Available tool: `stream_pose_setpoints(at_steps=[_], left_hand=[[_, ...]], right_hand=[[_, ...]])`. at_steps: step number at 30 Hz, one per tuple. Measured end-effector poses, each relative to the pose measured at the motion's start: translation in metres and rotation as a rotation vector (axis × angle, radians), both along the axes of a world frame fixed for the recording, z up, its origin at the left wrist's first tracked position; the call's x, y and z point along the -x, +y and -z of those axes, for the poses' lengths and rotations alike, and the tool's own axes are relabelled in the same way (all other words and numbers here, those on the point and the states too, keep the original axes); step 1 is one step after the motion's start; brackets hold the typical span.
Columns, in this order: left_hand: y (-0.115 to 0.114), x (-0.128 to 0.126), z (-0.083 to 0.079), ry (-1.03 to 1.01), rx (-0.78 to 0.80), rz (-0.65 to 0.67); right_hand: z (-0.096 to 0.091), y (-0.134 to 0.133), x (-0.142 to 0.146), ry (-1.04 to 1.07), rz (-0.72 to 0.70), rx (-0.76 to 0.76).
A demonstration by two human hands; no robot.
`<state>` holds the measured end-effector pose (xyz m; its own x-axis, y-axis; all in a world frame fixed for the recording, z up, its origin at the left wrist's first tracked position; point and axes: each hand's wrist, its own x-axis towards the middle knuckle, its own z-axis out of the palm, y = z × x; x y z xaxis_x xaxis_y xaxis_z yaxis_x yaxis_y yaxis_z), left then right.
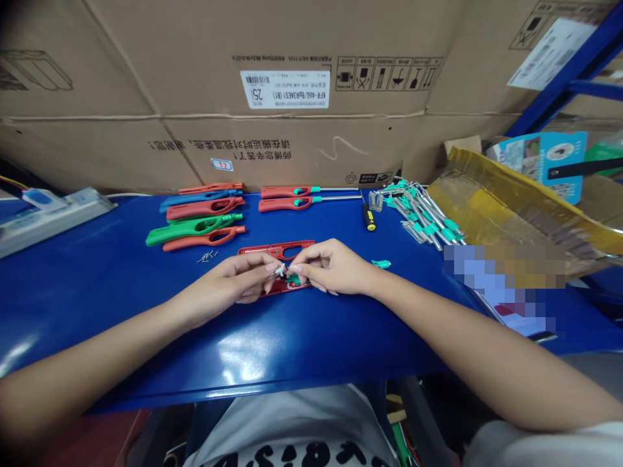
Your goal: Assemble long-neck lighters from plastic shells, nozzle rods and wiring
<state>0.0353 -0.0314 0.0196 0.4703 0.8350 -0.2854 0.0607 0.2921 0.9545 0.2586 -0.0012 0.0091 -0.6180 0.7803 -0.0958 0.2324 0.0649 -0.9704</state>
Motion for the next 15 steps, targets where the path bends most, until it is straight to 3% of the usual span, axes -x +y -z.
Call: stream_pose_setpoints(at_steps=[15], left_hand=[[-0.0009, -0.0002, 0.0018, 0.140, -0.106, 0.053]], right_hand=[[-0.0055, -0.0011, 0.0019, 0.023, -0.023, -0.042]])
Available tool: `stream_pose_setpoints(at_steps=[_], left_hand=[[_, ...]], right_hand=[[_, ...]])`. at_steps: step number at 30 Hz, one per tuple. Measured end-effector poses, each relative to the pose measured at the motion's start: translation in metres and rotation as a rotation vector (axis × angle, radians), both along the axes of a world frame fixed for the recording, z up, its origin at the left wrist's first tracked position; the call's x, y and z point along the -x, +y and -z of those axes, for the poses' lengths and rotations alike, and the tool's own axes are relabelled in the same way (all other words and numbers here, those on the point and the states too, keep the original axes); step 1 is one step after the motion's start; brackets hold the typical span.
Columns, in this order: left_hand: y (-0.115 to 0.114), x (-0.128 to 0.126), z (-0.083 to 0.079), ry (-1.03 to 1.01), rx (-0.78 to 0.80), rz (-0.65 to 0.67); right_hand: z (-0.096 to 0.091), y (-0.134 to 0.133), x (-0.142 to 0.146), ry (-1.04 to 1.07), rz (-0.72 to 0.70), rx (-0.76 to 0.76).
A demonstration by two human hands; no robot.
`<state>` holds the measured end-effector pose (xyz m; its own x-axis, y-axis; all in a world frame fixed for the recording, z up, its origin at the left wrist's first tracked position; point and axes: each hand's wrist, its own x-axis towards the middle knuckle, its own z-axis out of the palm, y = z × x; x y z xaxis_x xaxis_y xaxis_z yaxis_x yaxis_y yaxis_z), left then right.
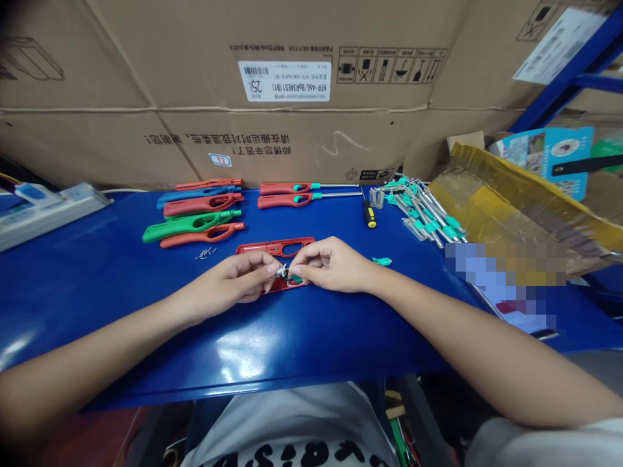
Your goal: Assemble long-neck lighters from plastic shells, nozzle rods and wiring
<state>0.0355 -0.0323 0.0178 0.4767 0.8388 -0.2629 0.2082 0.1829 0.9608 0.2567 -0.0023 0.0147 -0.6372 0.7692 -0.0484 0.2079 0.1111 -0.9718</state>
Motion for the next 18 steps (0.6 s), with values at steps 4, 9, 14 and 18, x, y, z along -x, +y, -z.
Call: stream_pose_setpoints(at_steps=[4, 9, 14, 18], left_hand=[[0.0006, 0.0000, 0.0008, 0.024, -0.024, 0.009], [0.0001, 0.0010, -0.0001, 0.064, -0.055, 0.037], [-0.0009, 0.0006, 0.0012, 0.088, -0.118, 0.043], [-0.0013, 0.0002, 0.0033, 0.083, -0.127, 0.033]], right_hand=[[0.0023, 0.0012, -0.0004, 0.019, -0.010, -0.028], [0.0049, 0.0027, -0.0015, -0.003, -0.018, -0.057], [0.0060, 0.0036, -0.0020, -0.028, -0.032, -0.076], [0.0056, 0.0034, -0.0024, -0.019, -0.034, -0.083]])
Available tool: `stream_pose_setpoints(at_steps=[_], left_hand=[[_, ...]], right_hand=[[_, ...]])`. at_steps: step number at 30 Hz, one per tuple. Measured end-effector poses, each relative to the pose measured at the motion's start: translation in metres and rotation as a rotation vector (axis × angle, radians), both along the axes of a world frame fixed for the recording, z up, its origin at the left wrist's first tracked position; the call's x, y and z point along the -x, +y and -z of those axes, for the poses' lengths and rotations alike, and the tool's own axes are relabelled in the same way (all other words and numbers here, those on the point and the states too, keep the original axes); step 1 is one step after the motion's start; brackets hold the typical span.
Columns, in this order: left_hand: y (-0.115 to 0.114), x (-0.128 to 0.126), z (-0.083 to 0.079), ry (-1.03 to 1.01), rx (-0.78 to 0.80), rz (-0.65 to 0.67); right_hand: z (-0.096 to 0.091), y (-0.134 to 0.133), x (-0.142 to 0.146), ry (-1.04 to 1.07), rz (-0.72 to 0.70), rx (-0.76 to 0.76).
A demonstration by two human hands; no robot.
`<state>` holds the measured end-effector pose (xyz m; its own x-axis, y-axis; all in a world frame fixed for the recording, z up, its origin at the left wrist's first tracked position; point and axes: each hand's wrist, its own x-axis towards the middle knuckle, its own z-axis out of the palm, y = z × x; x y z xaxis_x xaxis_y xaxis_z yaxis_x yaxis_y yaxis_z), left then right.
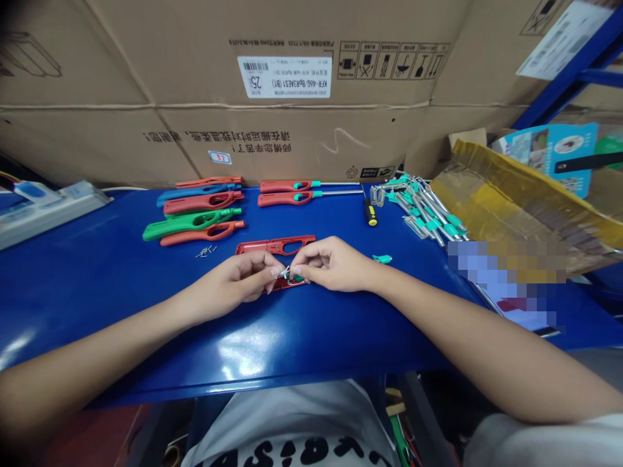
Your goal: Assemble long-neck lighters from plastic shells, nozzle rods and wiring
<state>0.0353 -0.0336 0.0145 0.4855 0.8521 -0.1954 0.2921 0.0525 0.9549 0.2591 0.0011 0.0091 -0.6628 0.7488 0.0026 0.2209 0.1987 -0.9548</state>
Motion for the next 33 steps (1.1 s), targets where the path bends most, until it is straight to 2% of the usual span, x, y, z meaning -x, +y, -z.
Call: stream_pose_setpoints(at_steps=[24, 33], left_hand=[[-0.0035, -0.0019, 0.0001, -0.018, -0.034, -0.003], [-0.0035, -0.0037, -0.0048, -0.005, 0.091, -0.058]], right_hand=[[0.0018, -0.0014, 0.0004, -0.025, -0.033, -0.033], [-0.0031, -0.0015, 0.0009, -0.009, 0.035, 0.154]])
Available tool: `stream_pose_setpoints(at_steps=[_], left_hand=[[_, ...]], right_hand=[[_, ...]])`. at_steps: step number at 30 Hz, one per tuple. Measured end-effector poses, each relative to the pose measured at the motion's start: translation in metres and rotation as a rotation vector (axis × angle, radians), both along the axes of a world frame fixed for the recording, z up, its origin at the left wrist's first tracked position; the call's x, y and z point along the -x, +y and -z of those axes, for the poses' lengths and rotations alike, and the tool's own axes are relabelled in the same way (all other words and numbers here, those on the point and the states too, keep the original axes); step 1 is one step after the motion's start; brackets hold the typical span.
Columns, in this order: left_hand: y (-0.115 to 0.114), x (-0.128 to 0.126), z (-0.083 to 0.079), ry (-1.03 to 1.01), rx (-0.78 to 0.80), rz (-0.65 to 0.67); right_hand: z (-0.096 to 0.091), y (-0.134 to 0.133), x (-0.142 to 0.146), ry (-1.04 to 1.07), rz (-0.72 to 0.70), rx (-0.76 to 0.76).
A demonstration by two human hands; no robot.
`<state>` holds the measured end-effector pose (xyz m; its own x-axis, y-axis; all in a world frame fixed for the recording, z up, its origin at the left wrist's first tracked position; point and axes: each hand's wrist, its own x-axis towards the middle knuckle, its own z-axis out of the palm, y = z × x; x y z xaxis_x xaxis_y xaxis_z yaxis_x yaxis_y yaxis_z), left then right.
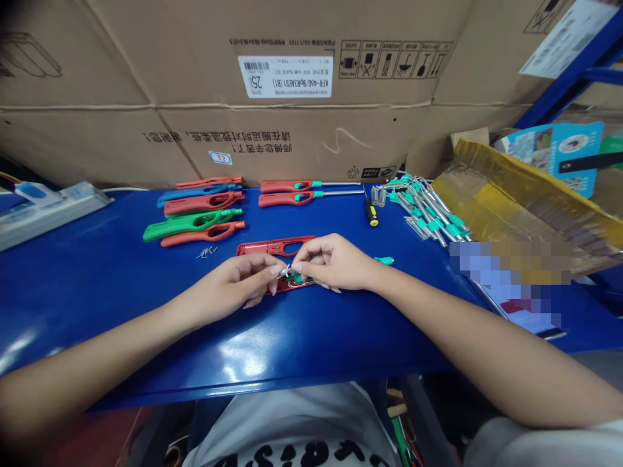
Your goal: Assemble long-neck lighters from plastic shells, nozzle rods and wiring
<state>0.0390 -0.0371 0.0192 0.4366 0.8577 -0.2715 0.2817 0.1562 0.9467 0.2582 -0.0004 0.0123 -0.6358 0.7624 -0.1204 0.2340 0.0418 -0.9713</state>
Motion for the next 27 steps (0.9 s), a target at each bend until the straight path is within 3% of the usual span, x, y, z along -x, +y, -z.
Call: stream_pose_setpoints(at_steps=[10, 27], left_hand=[[0.0009, -0.0006, 0.0015, -0.001, -0.096, 0.028], [-0.0015, -0.0017, 0.0012, -0.014, -0.094, 0.036]], right_hand=[[0.0007, -0.0014, 0.0032, 0.055, 0.044, -0.003], [0.0011, -0.0029, 0.0040, 0.038, 0.025, -0.033]])
